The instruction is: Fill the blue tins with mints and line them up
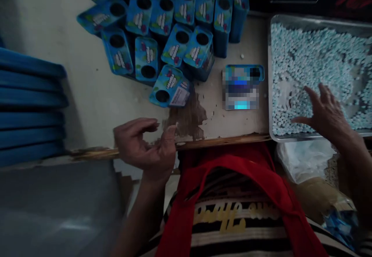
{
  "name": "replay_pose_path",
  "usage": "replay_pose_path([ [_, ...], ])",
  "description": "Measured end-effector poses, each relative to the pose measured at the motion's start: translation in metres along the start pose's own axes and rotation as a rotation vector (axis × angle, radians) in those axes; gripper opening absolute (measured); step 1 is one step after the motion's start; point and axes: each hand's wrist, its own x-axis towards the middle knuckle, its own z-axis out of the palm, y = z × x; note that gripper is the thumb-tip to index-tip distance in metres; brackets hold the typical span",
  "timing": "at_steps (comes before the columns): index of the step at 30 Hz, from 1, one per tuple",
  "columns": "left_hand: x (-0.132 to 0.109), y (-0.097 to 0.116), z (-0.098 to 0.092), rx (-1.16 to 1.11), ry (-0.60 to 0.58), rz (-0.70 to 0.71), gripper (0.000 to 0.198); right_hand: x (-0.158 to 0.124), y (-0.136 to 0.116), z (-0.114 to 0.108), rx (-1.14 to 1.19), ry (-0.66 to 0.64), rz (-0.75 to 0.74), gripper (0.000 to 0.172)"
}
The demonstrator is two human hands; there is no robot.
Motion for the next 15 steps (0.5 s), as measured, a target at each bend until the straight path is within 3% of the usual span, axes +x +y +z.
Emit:
replay_pose_path([
  [3, -0.018, -0.004, -0.002, 0.099, -0.079, -0.125, 0.031, -0.027, 0.007, 0.011, -0.145, -0.038, 0.121, 0.114],
  [6, -0.029, -0.008, 0.003, 0.165, -0.060, -0.209, 0.028, -0.027, 0.003, 0.020, -0.147, 0.001, 0.121, 0.098],
  [10, -0.031, -0.011, 0.010, 0.308, -0.097, -0.175, 0.027, 0.003, -0.003, 0.022, -0.018, 0.060, 0.085, 0.058],
  [13, -0.029, -0.011, 0.012, 0.391, -0.148, -0.240, 0.025, 0.031, -0.005, 0.008, 0.133, 0.040, 0.084, 0.021],
  [15, -0.029, -0.010, 0.012, 0.407, -0.164, -0.275, 0.025, 0.049, -0.003, -0.006, 0.313, 0.017, 0.134, 0.008],
])
